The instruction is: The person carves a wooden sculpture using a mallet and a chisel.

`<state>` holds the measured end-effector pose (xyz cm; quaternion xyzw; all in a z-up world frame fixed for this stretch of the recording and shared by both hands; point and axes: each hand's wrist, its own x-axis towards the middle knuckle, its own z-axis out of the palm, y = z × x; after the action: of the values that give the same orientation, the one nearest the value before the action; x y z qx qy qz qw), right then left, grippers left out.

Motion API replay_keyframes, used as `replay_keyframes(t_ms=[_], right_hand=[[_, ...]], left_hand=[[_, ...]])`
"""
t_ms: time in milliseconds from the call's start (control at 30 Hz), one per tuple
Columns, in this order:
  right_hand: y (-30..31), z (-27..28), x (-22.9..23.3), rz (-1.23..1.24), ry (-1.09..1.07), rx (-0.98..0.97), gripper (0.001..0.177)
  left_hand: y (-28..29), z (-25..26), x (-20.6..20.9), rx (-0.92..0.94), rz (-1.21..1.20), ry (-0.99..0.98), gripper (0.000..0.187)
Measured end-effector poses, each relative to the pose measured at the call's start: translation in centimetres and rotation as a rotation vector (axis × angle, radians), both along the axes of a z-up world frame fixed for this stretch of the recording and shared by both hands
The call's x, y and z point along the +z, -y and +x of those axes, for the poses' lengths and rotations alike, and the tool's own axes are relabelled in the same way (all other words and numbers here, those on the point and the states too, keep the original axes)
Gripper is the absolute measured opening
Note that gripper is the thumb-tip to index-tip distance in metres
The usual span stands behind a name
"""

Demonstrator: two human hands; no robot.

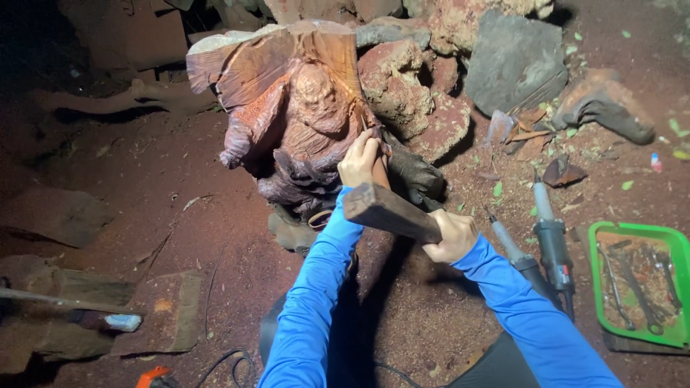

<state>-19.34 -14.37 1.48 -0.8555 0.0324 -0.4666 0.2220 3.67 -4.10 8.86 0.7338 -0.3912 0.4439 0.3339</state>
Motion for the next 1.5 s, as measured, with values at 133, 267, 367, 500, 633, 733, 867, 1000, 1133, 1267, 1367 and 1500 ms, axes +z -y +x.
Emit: replay_keyframes(t_ms=[133, 267, 367, 500, 633, 733, 867, 1000, 1133, 1267, 1367, 1500], right_hand=[[1.9, 0.2, -1.5, 0.010, -0.063, 0.011, 0.034], [2.9, -0.9, -3.2, 0.069, -0.124, -0.031, 0.037], [5.1, -0.2, -3.9, -0.007, -0.132, -0.117, 0.036], [7.2, -1.3, -4.9, -0.017, -0.274, -0.173, 0.041], [6.0, -1.8, -2.2, -0.030, -0.156, -0.050, 0.039], [9.5, -1.5, -5.0, -0.255, -0.105, -0.028, 0.013], [3.9, -1.4, 1.6, -0.205, -0.220, -0.119, 0.022], [4.5, -0.6, 1.8, -0.395, -0.249, -0.137, 0.036], [8.1, -3.0, -2.6, -0.376, -0.315, -0.192, 0.034], [10.5, -1.1, -4.0, -0.595, -0.617, -0.341, 0.043], [13.5, -2.5, -7.3, -0.859, -0.456, -0.335, 0.036], [15.8, -3.4, -9.3, -0.747, -0.105, -0.203, 0.036]], left_hand=[[0.6, -2.8, 3.0, -0.033, -0.137, 0.192, 0.003], [1.1, -5.7, 3.3, -0.386, -0.332, 0.084, 0.023], [1.3, -4.4, 3.6, -0.396, -0.355, 0.124, 0.026], [0.8, -3.5, 3.7, -0.407, -0.335, 0.193, 0.023], [1.2, -3.6, 2.6, -0.400, -0.332, 0.105, 0.024], [2.8, -3.7, 1.7, -0.381, -0.319, 0.113, 0.019], [5.0, -5.0, 2.1, -0.269, -0.387, 0.139, 0.020], [6.4, -5.4, 2.1, -0.255, -0.418, 0.087, 0.022], [6.2, -4.9, 2.2, -0.261, -0.408, 0.113, 0.021], [6.0, -5.2, 2.0, -0.273, -0.366, 0.041, 0.020], [6.8, -4.6, 1.2, -0.278, -0.340, 0.056, 0.020], [6.8, -4.4, 1.3, -0.291, -0.298, 0.035, 0.019]])
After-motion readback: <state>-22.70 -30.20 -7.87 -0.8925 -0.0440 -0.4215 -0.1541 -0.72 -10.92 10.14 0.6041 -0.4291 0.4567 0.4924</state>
